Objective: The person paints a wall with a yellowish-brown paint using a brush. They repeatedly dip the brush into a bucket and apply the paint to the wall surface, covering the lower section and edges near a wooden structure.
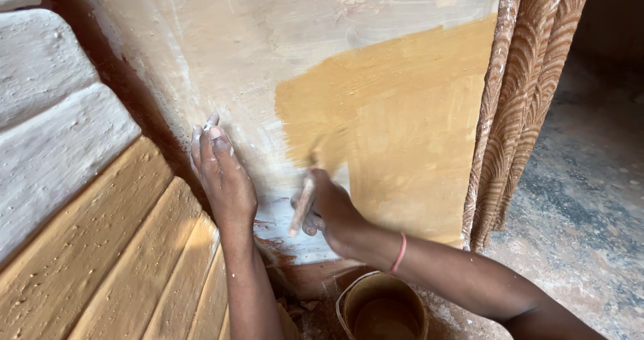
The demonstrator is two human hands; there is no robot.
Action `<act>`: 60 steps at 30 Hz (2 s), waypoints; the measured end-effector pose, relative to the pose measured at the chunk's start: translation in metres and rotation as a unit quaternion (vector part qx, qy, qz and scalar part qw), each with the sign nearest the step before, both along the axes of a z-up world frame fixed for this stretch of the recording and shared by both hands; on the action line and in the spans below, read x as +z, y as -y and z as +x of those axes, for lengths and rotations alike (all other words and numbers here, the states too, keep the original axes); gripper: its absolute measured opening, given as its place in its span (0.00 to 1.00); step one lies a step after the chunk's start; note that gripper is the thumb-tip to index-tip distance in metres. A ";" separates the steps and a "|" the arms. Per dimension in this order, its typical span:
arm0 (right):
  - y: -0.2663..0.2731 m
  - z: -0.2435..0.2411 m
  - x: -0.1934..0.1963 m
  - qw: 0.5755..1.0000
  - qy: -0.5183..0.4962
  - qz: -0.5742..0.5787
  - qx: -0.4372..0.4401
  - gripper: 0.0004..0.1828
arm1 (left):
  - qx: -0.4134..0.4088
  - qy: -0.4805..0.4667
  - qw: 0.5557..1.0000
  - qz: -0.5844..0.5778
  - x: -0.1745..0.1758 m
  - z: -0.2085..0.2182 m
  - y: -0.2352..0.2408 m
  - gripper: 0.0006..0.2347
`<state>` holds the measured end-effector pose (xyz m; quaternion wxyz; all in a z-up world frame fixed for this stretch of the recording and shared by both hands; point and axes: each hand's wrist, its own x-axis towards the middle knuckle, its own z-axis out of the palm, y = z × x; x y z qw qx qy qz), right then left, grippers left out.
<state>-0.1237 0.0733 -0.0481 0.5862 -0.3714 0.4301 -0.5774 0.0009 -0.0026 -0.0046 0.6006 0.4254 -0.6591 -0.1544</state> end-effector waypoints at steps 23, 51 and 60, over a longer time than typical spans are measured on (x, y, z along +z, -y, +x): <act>0.006 -0.004 -0.072 0.975 -0.145 0.107 0.130 0.27 | -0.011 0.007 1.000 0.007 0.004 -0.014 -0.010 0.25; -0.005 -0.018 -0.114 0.985 -0.048 0.102 -0.131 0.15 | -0.102 -0.064 0.991 -0.063 -0.012 -0.001 -0.007 0.19; 0.017 -0.037 -0.194 0.967 -0.248 0.059 -0.027 0.17 | -0.235 -0.212 0.949 -0.013 -0.012 -0.022 -0.004 0.20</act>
